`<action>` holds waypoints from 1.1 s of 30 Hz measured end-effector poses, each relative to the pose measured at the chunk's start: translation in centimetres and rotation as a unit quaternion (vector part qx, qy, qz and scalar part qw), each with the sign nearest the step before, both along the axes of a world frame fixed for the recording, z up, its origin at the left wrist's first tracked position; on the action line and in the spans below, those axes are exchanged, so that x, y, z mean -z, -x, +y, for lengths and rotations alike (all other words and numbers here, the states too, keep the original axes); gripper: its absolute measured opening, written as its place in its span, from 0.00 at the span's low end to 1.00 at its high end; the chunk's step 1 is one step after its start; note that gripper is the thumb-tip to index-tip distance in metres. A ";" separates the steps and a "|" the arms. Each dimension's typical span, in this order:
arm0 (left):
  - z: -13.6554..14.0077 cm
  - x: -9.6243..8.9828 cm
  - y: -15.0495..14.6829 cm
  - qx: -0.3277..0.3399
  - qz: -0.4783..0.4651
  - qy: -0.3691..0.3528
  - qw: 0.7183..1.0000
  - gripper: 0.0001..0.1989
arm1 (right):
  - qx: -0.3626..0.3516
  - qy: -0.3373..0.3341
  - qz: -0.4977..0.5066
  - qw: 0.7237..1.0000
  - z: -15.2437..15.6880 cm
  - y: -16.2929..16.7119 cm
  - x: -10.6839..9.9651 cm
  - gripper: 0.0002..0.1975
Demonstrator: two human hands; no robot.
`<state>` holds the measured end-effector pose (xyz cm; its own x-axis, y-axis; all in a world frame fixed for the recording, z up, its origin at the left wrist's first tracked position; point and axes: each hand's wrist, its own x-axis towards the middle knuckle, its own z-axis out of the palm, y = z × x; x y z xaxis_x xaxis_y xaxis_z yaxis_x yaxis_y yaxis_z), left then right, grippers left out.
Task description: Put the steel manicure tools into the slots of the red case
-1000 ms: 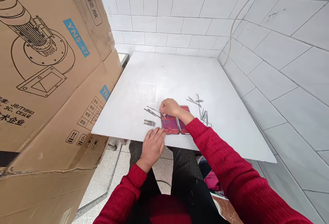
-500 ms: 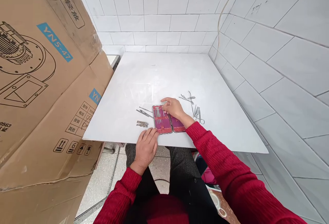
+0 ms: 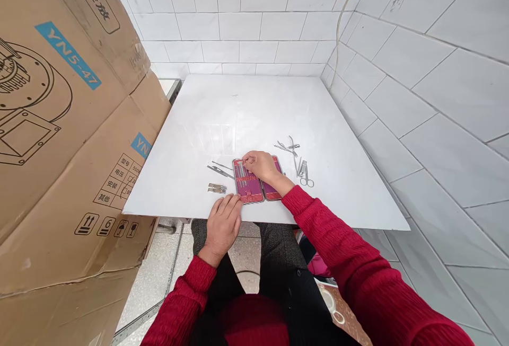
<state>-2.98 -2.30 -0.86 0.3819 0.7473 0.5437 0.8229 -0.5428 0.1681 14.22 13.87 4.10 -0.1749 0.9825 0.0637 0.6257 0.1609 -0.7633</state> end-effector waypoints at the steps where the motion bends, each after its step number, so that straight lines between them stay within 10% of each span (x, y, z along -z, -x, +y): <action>1: 0.0 0.0 0.0 0.001 -0.002 -0.001 1.000 0.21 | -0.002 -0.007 -0.009 1.000 0.0 0.0 0.1 0.11; 22: 0.0 0.4 0.0 0.004 -0.004 -0.010 1.000 0.19 | -0.032 -0.059 -0.128 0.990 -1.5 0.9 -1.4 0.09; 33: -0.1 0.3 0.0 0.006 -0.014 -0.019 1.000 0.18 | -0.123 -0.035 -0.320 0.939 -2.2 6.0 -4.3 0.13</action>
